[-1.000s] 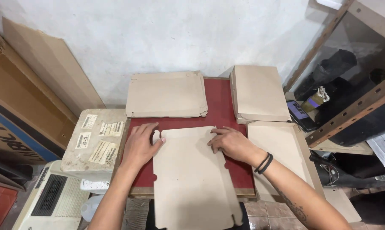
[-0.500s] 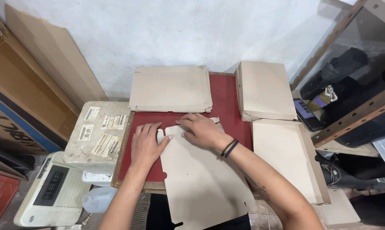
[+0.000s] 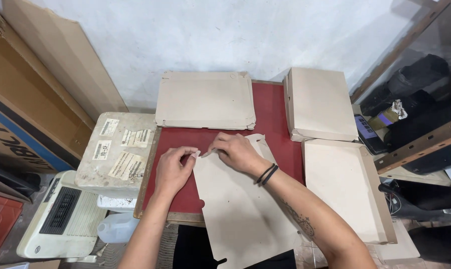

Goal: The person assembles flat-packed cardboard boxes by folding and interlocking the tabs. They work on a red table, handling each box one at a time and stacking the completed units to the right.

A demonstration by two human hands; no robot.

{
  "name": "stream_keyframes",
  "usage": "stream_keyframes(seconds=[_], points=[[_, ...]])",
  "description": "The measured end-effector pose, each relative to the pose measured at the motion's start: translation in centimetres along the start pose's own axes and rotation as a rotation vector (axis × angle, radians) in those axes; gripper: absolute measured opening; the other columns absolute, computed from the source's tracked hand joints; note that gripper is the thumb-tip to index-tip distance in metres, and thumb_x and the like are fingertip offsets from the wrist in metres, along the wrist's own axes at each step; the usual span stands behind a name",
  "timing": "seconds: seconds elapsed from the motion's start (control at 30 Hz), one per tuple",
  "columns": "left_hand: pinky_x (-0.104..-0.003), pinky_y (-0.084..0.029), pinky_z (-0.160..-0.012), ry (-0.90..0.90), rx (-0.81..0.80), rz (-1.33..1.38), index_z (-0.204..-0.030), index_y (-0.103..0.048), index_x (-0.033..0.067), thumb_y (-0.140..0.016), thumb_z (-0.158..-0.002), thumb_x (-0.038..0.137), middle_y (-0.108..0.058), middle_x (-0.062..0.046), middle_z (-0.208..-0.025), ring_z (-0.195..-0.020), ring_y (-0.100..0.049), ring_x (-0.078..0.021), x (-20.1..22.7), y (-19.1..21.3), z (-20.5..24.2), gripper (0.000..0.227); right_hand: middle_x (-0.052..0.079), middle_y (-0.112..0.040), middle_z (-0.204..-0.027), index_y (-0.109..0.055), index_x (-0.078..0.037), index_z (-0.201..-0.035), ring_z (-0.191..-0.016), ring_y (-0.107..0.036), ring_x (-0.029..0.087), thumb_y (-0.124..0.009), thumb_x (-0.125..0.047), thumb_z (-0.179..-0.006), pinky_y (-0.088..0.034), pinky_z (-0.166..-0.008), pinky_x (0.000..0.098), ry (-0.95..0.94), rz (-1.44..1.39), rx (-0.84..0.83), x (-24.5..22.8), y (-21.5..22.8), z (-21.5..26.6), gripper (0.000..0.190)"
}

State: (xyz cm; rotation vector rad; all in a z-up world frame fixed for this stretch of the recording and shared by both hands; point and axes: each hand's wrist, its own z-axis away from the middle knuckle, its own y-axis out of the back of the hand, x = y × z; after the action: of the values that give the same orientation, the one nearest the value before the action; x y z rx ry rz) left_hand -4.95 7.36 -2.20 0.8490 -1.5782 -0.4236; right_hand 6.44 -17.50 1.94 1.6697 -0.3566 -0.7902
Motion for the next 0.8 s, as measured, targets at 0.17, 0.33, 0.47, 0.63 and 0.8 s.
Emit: stream_keyframes(seconds=[0.17, 0.33, 0.47, 0.63, 0.8], points=[[-0.049, -0.066, -0.112, -0.06, -0.023, 0.144, -0.131, -0.096, 0.0279, -0.073, -0.111, 0.014, -0.096, 0.0, -0.125, -0.131, -0.085, -0.0311, 0.9, 0.2, 0.4, 0.033, -0.014, -0.079, -0.121, -0.078, -0.031, -0.117, -0.121, -0.081, 0.018, -0.071, -0.021, -0.113, -0.064, -0.107, 0.0432, 0.055, 0.043, 0.08, -0.2, -0.1, 0.6, 0.013], [-0.05, -0.068, -0.111, -0.096, -0.031, 0.167, -0.13, -0.097, 0.0219, -0.072, -0.111, 0.005, -0.096, -0.002, -0.131, -0.133, -0.086, -0.0326, 2.1, 0.4, 0.2, 0.037, -0.015, -0.08, -0.121, -0.078, -0.031, -0.117, -0.121, -0.08, 0.015, -0.073, -0.021, -0.113, -0.063, -0.106, 0.0412, 0.058, 0.051, 0.104, -0.1, -0.4, 0.5, 0.012], [-0.052, -0.066, -0.12, -0.111, -0.082, 0.166, -0.142, -0.094, 0.0235, -0.069, -0.115, 0.008, -0.094, -0.002, -0.141, -0.14, -0.083, -0.0319, 2.0, -0.6, -0.2, 0.04, -0.011, -0.08, -0.12, -0.078, -0.029, -0.115, -0.118, -0.082, 0.018, -0.072, -0.019, -0.114, -0.063, -0.105, 0.042, 0.061, 0.022, 0.096, -0.2, -0.2, 0.4, 0.011], [-0.059, -0.057, -0.134, -0.137, -0.123, 0.152, -0.166, -0.077, 0.0135, -0.059, -0.12, 0.01, -0.083, -0.014, -0.16, -0.153, -0.073, -0.0409, 3.5, -0.4, 0.2, 0.049, -0.01, -0.08, -0.12, -0.077, -0.029, -0.119, -0.12, -0.082, 0.019, -0.073, -0.02, -0.113, -0.064, -0.106, 0.0433, 0.057, -0.004, 0.114, 0.4, -0.8, 0.1, 0.011], [-0.065, -0.046, -0.143, -0.186, -0.163, 0.152, -0.178, -0.064, 0.0069, -0.053, -0.122, 0.009, -0.074, -0.026, -0.17, -0.159, -0.066, -0.0489, 3.2, -0.7, 0.4, 0.057, -0.006, -0.082, -0.121, -0.077, -0.026, -0.122, -0.119, -0.084, 0.024, -0.076, -0.02, -0.112, -0.065, -0.106, 0.0462, 0.037, -0.055, 0.122, 0.9, -1.2, 0.1, 0.012]])
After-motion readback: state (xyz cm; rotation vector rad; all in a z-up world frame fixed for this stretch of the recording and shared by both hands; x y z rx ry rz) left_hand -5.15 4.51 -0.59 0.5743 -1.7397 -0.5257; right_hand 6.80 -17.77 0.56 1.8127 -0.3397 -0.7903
